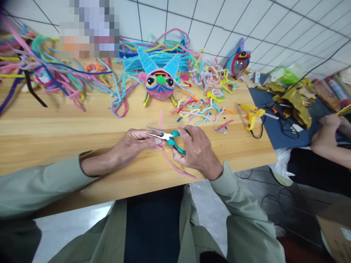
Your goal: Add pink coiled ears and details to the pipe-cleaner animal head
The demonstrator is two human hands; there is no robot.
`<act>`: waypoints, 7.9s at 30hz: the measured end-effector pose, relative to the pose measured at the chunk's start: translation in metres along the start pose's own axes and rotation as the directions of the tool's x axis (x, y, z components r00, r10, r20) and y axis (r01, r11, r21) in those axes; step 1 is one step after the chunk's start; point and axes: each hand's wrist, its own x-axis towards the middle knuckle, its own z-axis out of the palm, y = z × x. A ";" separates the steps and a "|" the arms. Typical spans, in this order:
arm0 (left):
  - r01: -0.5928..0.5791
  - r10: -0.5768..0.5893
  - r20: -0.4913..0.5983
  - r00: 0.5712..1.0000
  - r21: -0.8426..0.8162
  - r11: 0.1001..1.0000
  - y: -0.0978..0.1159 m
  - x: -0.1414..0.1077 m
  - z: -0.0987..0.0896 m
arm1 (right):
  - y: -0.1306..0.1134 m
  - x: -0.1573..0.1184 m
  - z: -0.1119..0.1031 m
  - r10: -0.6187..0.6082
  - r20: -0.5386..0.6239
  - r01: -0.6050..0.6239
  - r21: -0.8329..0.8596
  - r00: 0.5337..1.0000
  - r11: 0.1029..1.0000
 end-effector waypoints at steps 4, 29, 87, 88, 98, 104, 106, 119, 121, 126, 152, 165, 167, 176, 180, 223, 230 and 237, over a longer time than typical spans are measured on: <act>-0.019 0.019 -0.020 1.000 -0.008 1.000 -0.002 -0.001 0.000 | -0.003 0.000 0.000 0.023 -0.015 -0.023 0.013 1.000 1.000; -0.236 0.244 -0.113 0.963 0.076 0.969 -0.003 -0.005 0.006 | -0.025 0.010 -0.001 0.036 -0.065 -0.035 0.006 0.997 0.999; 0.264 -0.274 0.494 0.825 0.092 0.960 0.001 -0.020 0.014 | 0.023 0.010 -0.030 0.380 0.445 -0.585 0.622 0.811 0.521; 0.256 -0.254 0.477 0.841 0.063 0.965 0.001 -0.021 0.015 | 0.022 0.009 -0.030 0.354 0.497 -0.610 0.632 0.793 0.479; 0.184 -0.148 0.289 0.946 -0.101 0.978 0.004 -0.015 0.015 | 0.005 0.001 -0.033 0.389 0.597 -0.636 0.771 0.702 -0.037; 0.112 -0.100 0.217 0.971 -0.046 0.993 0.002 -0.016 0.015 | -0.022 0.005 -0.036 0.353 0.634 -0.695 0.716 0.688 0.070; 0.080 -0.064 0.235 0.970 -0.061 0.995 0.001 -0.016 0.015 | -0.028 0.005 -0.030 0.325 0.634 -0.676 0.737 0.702 0.021; 0.015 -0.012 0.020 1.000 -0.153 0.988 0.001 -0.015 0.015 | -0.033 -0.003 -0.016 0.259 0.717 -0.665 0.698 0.648 -0.266; 0.023 -0.027 -0.029 0.999 -0.134 0.991 0.000 -0.015 0.014 | -0.034 -0.002 -0.016 0.270 0.704 -0.664 0.709 0.656 -0.237; 0.016 -0.020 -0.041 0.999 -0.083 0.996 0.003 -0.011 0.011 | -0.022 0.001 -0.028 0.336 0.664 -0.725 0.683 0.668 0.092; 0.023 -0.006 -0.089 0.996 0.191 0.981 -0.001 -0.006 0.007 | 0.129 -0.120 -0.033 0.859 -0.105 -0.809 -0.411 0.501 0.421; -0.077 0.111 -0.117 0.987 0.259 0.963 0.002 -0.014 0.005 | -0.050 0.005 -0.040 0.341 0.571 -0.658 0.559 0.747 0.505; -0.127 0.158 -0.100 0.982 0.261 0.957 0.001 -0.014 0.005 | -0.064 0.022 -0.032 0.286 0.601 -0.655 0.586 0.746 0.478; -0.070 0.062 -0.102 0.993 -0.078 0.995 0.012 0.001 0.002 | -0.053 0.036 -0.014 0.300 0.519 -0.598 0.652 0.800 0.467; 0.003 -0.003 -0.003 1.000 -0.143 0.990 0.016 0.006 -0.004 | -0.042 0.032 -0.018 0.263 0.450 -0.510 0.622 0.854 0.594; -0.203 0.217 -0.082 0.973 0.152 0.967 0.008 0.004 -0.004 | -0.047 0.047 0.009 0.164 0.000 -0.162 0.169 0.986 0.972; -0.191 0.208 -0.112 0.972 0.144 0.971 0.008 0.005 -0.004 | -0.047 0.050 0.009 0.127 -0.007 -0.126 0.083 0.992 0.989; -0.181 0.200 -0.096 0.975 0.176 0.968 0.008 0.006 -0.005 | -0.047 0.048 0.013 0.182 0.044 -0.186 0.154 0.982 0.970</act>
